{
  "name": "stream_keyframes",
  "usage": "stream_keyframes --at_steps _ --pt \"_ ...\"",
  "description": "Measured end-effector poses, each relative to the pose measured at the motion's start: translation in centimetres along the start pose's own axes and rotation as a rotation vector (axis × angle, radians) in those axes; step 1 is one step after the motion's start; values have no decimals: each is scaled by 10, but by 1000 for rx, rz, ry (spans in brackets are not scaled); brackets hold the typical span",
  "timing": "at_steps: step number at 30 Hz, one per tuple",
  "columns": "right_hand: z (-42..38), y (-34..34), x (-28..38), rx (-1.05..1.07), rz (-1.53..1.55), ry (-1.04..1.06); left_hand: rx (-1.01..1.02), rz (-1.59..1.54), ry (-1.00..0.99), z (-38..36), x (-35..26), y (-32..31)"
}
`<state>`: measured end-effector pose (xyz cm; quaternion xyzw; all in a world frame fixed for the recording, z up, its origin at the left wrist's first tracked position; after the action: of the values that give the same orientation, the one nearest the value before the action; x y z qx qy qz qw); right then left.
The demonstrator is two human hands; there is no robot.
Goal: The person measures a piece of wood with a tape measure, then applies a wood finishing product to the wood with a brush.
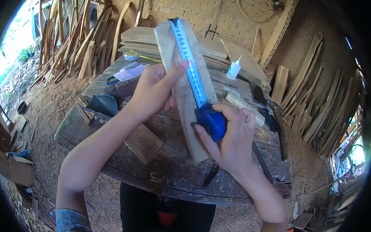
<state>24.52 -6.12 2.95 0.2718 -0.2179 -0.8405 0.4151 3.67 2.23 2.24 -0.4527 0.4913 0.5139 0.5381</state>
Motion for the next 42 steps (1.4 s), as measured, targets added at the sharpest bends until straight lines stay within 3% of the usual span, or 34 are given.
stream_keyframes --at_steps 13,28,34,36,38,40,42 --pt "-1 -7 9 30 48 56 -322 -256 -83 25 -12 74" --pt "-1 -7 5 30 66 72 -329 -327 -71 33 -4 89" --pt "1 -4 6 122 85 22 -473 -421 -136 45 10 108" --pt "-8 -12 4 228 73 -56 -269 -405 -81 52 18 116" --pt "-20 -17 2 -102 35 68 -128 -502 -14 73 30 127" --pt "-24 -20 1 33 102 27 -242 -454 -8 63 22 111" --pt "-24 -14 0 7 67 52 -243 -424 -49 65 21 110"
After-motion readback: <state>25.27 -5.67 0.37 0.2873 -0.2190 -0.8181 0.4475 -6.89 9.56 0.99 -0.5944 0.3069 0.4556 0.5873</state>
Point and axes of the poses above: each hand's wrist, its own z-axis towards the middle knuckle, its own y-axis out of the back of the hand, x = y × z, the point moved 5 cm from there along z, towards the middle knuckle, and after that the axes turned 15 degrees about y, right-handed, at the moved point
